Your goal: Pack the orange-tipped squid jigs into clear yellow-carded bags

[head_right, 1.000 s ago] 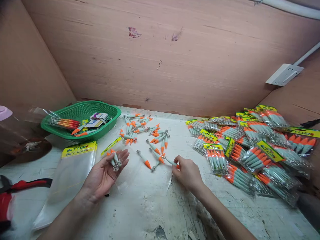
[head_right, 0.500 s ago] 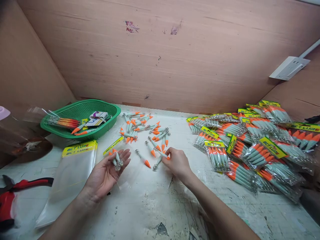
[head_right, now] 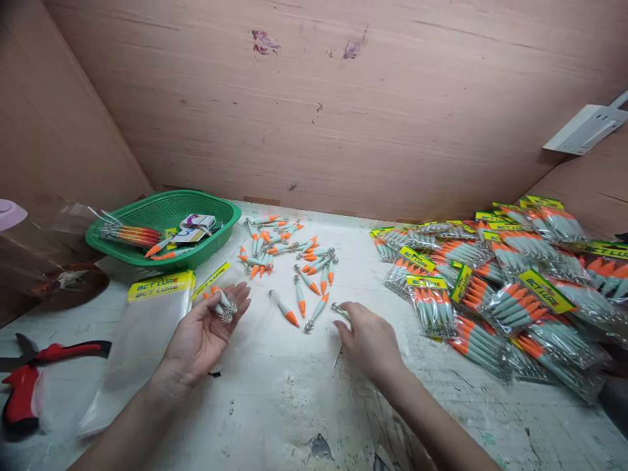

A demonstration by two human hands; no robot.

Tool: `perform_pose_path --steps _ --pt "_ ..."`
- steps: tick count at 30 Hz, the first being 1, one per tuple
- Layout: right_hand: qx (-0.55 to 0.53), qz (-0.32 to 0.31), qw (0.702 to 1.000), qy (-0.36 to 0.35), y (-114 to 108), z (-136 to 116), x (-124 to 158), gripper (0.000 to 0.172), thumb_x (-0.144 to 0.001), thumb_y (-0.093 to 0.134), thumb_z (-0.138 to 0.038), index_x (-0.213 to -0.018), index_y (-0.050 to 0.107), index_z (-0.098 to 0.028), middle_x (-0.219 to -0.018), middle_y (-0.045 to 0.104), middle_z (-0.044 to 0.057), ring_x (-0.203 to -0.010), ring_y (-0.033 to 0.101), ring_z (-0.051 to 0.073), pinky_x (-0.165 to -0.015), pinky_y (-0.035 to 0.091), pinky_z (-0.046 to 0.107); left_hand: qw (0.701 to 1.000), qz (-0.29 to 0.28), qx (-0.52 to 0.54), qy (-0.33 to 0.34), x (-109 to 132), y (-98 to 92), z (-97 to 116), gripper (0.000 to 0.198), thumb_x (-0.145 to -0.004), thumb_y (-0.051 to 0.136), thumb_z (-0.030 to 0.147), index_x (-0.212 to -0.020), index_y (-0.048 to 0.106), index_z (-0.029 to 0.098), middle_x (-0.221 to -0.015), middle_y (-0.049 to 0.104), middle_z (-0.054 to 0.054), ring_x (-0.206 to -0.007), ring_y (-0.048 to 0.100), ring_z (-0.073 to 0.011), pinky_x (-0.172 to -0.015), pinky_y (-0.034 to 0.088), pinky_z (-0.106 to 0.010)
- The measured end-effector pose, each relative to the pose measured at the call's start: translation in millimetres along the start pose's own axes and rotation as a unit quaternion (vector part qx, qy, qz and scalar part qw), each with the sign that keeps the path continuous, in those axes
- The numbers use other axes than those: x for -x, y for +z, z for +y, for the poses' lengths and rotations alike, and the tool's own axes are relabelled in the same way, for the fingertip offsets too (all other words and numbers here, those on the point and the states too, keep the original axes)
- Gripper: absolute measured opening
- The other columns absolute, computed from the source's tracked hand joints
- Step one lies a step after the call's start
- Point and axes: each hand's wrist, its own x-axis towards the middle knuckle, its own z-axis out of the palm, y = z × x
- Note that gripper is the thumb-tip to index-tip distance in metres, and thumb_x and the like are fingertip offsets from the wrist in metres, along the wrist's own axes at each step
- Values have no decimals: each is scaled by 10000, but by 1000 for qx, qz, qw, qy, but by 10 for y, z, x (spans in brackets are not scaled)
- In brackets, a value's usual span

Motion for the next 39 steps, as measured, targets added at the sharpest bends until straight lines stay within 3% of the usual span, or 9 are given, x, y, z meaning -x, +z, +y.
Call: perform_pose_path --steps 3,5,9,15,19,24,29,32,39 --pt "-21 45 968 -246 80 -217 -68 241 -841 548 -172 -1070 610 -215 -943 624 70 -859 551 189 -732 419 292 1000 -7 0 9 -18 -9 5 181 -898 420 89 -912 600 68 -884 726 -149 -795 720 -218 -659 622 -317" --pt "12 71 944 -323 159 -371 -143 188 -813 581 -152 -988 630 -201 -917 619 68 -887 524 210 -749 412 312 1000 -3 2 9 -16 -10 12 179 -893 422 81 -919 598 63 -881 726 -152 -790 720 -219 -654 622 -317" --pt "50 114 950 -285 339 -606 -313 109 -810 617 -246 -758 614 -150 -793 582 78 -834 491 233 -739 385 348 1000 -2 9 9 -3 3 54 185 -888 416 72 -920 598 64 -872 728 -150 -788 720 -216 -651 620 -317" --pt "45 100 939 -326 418 -726 -403 150 -755 571 -42 -757 612 -186 -816 556 49 -788 462 196 -691 345 317 998 -13 39 53 -58 -10 237 210 -884 394 67 -903 602 46 -867 727 -161 -816 716 -209 -687 614 -311" --pt "-11 104 930 -352 415 -709 -224 304 -787 449 7 -919 615 -211 -842 535 45 -767 469 171 -656 367 276 996 -10 54 68 -93 -37 299 224 -881 386 68 -851 608 77 -824 730 -135 -784 717 -181 -694 609 -295" --pt "-80 80 941 -318 499 -803 138 116 -847 516 -201 -954 556 -178 -804 525 39 -670 491 148 -558 400 234 998 -8 48 44 -59 -20 235 194 -871 406 69 -860 599 91 -866 728 -141 -809 716 -200 -695 608 -309" --pt "-79 133 928 -338 574 -872 266 116 -807 471 -100 -871 521 -183 -784 541 52 -678 493 171 -555 416 259 999 0 18 38 -15 -1 194 161 -856 450 90 -934 591 84 -898 721 -154 -829 715 -235 -704 606 -335" --pt "-171 98 923 -329 426 -759 357 175 -791 432 -92 -920 492 -194 -801 533 48 -688 512 160 -568 450 253 999 -3 16 40 -21 -2 179 157 -849 471 100 -949 593 97 -916 719 -145 -841 712 -249 -705 606 -355" --pt "-314 29 897 -309 -322 -415 681 292 -794 506 -92 -1012 450 -277 -809 559 26 -733 573 171 -643 499 284 1000 -23 -15 -1 3 -30 24 229 -838 522 111 -1058 588 112 -1004 709 -138 -882 704 -249 -731 600 -350"
